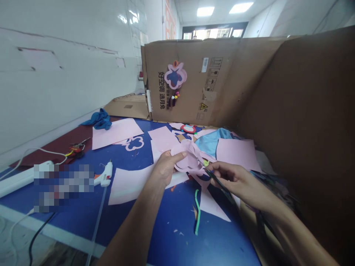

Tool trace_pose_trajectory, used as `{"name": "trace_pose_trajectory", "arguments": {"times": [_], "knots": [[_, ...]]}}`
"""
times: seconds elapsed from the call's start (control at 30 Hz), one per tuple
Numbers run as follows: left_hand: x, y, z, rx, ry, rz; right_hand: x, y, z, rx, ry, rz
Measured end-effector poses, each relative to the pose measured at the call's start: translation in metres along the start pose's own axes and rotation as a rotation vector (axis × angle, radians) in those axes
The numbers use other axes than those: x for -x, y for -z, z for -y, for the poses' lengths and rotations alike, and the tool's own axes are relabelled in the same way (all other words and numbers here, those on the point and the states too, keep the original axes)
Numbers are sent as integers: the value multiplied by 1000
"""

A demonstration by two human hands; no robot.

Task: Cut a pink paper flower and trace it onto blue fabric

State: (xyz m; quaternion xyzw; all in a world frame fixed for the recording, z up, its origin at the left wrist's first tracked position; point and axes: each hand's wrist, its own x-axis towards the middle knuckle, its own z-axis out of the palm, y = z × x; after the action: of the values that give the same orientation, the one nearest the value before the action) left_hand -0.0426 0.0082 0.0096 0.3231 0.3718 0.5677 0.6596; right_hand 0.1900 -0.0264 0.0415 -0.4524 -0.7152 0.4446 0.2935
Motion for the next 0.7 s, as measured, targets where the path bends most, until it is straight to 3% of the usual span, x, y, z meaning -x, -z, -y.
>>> {"name": "trace_pose_trajectory", "arguments": {"times": [0.5, 0.7], "knots": [[-1, -1, 2, -10, 12, -41, -1, -1, -5, -59, -14, -30], [-3, 1, 7, -12, -9, 5, -1, 0, -8, -53, 11, -42]]}}
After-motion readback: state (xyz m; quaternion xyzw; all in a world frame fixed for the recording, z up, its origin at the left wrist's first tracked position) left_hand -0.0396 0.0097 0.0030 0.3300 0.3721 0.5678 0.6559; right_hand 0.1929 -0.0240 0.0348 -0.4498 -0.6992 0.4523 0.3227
